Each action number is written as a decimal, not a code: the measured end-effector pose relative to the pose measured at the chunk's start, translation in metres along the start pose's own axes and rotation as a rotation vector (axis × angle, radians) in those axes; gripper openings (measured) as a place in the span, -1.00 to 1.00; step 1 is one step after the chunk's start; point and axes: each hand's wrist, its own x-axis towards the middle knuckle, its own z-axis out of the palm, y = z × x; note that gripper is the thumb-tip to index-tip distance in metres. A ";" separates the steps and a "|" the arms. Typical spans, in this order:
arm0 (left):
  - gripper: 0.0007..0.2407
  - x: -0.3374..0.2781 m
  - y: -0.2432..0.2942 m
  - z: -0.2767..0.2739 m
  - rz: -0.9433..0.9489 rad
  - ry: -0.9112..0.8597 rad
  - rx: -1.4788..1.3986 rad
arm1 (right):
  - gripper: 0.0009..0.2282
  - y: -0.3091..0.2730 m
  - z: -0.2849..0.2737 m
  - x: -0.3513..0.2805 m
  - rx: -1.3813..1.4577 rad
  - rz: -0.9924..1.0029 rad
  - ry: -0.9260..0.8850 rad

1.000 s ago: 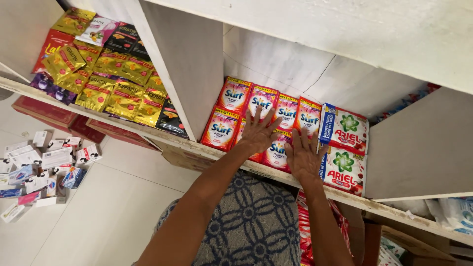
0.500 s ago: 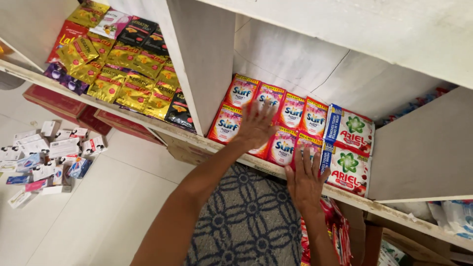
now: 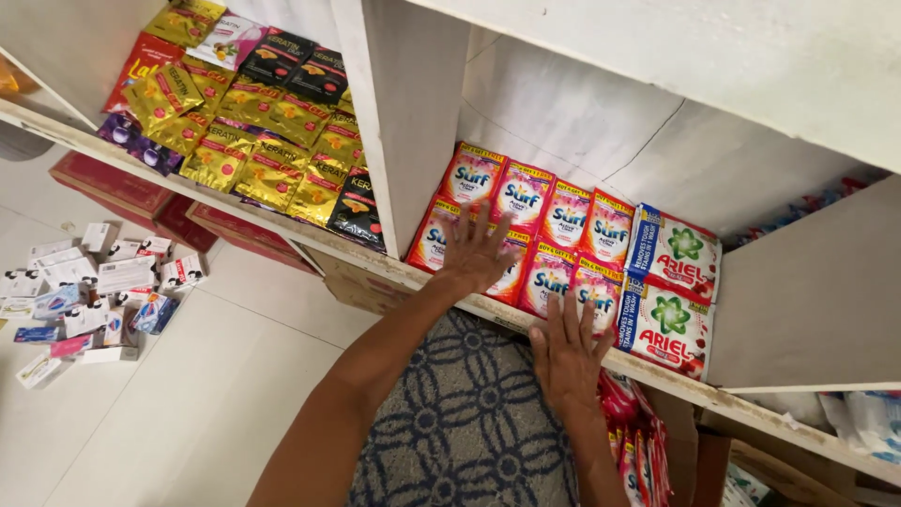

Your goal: Stocking detergent sachets on grocery shelves.

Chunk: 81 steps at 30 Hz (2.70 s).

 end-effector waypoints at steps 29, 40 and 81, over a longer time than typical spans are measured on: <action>-0.51 -0.095 0.171 0.139 0.759 0.264 -0.414 | -0.61 0.048 -0.021 -0.134 0.395 0.413 0.262; -0.60 -0.118 0.214 0.241 0.657 -0.083 -1.112 | -0.66 0.150 0.210 -0.283 0.673 0.712 0.339; -0.53 -0.108 0.195 0.226 -0.250 -0.737 -1.270 | -0.82 0.224 0.235 -0.316 -0.213 0.848 -0.178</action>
